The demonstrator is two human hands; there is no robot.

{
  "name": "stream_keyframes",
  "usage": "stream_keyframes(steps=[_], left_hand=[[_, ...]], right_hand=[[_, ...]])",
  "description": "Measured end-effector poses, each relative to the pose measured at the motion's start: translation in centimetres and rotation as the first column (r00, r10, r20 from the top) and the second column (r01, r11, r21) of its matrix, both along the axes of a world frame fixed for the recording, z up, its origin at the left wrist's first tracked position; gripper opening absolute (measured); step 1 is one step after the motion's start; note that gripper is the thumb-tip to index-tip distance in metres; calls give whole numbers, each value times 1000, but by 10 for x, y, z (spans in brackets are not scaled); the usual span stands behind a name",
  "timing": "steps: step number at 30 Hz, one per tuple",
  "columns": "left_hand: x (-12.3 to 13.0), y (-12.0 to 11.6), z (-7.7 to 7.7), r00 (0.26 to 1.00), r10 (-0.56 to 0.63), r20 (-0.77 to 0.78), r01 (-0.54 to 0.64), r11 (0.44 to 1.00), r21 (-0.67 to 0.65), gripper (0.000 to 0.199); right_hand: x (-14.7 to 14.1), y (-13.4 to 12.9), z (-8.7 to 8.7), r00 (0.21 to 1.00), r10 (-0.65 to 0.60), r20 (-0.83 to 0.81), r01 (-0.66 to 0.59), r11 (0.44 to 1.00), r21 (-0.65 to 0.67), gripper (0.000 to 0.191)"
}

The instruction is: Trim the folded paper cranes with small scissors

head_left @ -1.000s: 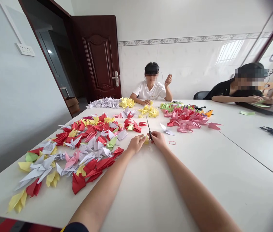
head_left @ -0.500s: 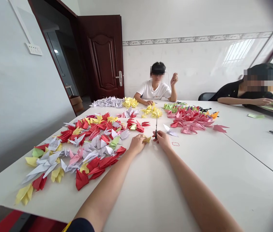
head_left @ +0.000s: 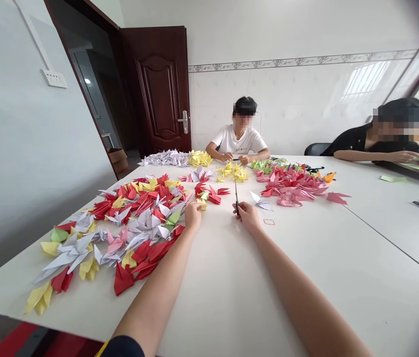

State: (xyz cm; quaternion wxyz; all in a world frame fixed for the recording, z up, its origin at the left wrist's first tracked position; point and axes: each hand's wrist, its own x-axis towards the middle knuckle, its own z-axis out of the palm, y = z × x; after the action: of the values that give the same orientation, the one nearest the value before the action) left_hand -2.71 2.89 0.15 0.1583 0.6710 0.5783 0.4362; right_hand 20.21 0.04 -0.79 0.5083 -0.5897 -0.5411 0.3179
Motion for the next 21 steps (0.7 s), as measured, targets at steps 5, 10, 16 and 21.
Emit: stream_keyframes(steps=[5,10,16,21], left_hand=[[9,-3,3,992,-93,80,94,996,-3,36],[16,-8,7,964,-146,221,151,989,-8,30],[20,-10,5,985,-140,104,145,989,-33,13],[22,-9,-1,972,-202,118,209,976,-57,18]], right_hand=[[0,0,0,1000,10,7,-11,1000,16,45],[-2,-1,2,999,8,33,-9,1000,22,43],[-3,-4,5,998,5,63,-6,1000,10,42],[-4,-4,5,996,-4,93,2,1000,28,46]])
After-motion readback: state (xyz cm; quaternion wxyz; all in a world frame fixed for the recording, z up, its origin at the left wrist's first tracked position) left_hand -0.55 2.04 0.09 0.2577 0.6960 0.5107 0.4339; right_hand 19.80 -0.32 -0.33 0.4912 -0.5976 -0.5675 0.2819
